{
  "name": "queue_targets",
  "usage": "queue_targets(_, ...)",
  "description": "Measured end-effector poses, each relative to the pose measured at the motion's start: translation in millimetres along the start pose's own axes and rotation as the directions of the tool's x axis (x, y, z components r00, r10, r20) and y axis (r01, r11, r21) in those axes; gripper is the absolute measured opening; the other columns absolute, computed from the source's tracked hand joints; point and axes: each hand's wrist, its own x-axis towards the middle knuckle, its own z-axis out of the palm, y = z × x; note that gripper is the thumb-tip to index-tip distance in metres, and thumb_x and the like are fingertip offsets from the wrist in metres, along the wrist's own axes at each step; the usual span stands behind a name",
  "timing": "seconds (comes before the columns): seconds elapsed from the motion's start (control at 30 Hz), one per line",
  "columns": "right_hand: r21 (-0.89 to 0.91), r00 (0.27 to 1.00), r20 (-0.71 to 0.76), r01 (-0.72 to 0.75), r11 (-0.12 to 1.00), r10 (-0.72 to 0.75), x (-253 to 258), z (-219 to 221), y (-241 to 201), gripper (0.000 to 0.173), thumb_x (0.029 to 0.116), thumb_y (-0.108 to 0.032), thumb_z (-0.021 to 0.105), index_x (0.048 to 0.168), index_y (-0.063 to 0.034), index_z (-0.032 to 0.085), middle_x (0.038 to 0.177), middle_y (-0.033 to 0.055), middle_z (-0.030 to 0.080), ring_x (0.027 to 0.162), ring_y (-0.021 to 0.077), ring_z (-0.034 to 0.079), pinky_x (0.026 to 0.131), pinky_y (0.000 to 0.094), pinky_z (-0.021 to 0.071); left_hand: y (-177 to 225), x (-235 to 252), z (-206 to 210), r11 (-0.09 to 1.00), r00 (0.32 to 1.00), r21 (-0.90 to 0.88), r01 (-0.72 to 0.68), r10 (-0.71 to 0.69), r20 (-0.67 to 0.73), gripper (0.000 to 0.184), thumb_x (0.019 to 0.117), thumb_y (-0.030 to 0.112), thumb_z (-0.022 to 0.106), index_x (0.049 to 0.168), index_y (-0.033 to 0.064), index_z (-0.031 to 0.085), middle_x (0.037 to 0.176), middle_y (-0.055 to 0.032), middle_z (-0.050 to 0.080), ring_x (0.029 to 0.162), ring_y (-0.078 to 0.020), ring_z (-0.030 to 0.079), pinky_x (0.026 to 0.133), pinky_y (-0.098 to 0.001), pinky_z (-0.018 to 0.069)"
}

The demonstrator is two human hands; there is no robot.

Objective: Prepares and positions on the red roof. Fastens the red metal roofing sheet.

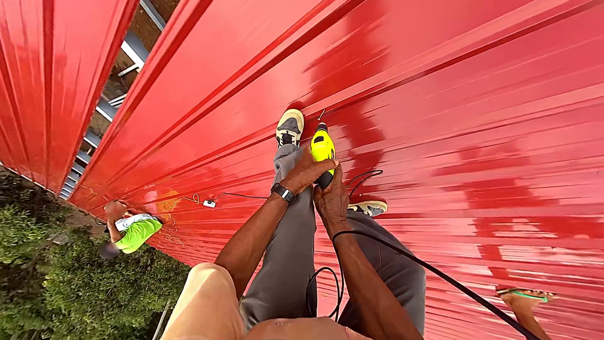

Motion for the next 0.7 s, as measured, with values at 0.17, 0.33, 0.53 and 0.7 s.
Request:
queue_targets(0.17, 0.140, 0.996, -0.087, 0.016, 0.990, -0.004, -35, -27, 38, 0.083, 0.0840, -0.015, 0.070, 0.159, -0.0075, 0.034, 0.117, 0.0185, 0.071, 0.093, 0.0352, 0.073, 0.077, 0.0574, 0.0597, -2, 31, -14, 0.976, 0.967, -0.017, 0.216, -0.217, -0.135, 0.069, 0.1019, 0.067, 0.042, 0.145, 0.0142, 0.049, 0.126, -0.0197, 0.063, 0.105, -0.0340, 0.067, 0.082, -0.0538, 0.0580)
queue_targets(0.33, 0.271, 0.997, -0.071, -0.020, 0.962, 0.041, -64, -40, 80, 0.081, 0.0843, -0.016, 0.071, 0.157, -0.0102, 0.037, 0.112, 0.0135, 0.073, 0.092, 0.0248, 0.074, 0.078, 0.0495, 0.0613, -16, 144, -25, 0.946, 0.949, 0.292, 0.142, -0.045, -0.313, 0.054, 0.1092, 0.036, 0.043, 0.156, 0.0094, 0.037, 0.145, -0.0201, 0.054, 0.119, -0.0355, 0.064, 0.090, -0.0567, 0.0580)
queue_targets(0.53, 0.334, 0.992, -0.030, -0.105, 0.937, 0.122, -70, -26, 110, 0.081, 0.0843, -0.016, 0.073, 0.157, -0.0102, 0.037, 0.113, 0.0155, 0.072, 0.093, 0.0257, 0.073, 0.079, 0.0499, 0.0607, -5, 216, -11, 0.635, 0.945, 0.746, 0.198, 0.077, -0.316, 0.047, 0.1082, 0.037, 0.043, 0.119, -0.0030, 0.066, 0.122, -0.0247, 0.066, 0.118, -0.0367, 0.064, 0.102, -0.0555, 0.0494)
queue_targets(0.7, 0.384, 0.988, 0.001, -0.145, 0.912, 0.157, -66, -17, 119, 0.083, 0.0839, -0.017, 0.073, 0.158, -0.0104, 0.036, 0.115, 0.0145, 0.072, 0.094, 0.0236, 0.073, 0.081, 0.0483, 0.0607, -7, 235, -4, 0.873, 0.945, 0.450, 0.191, -0.038, -0.326, 0.041, 0.1089, 0.034, 0.038, 0.113, 0.0027, 0.065, 0.089, -0.0102, 0.070, 0.075, -0.0196, 0.069, 0.069, -0.0366, 0.0587)
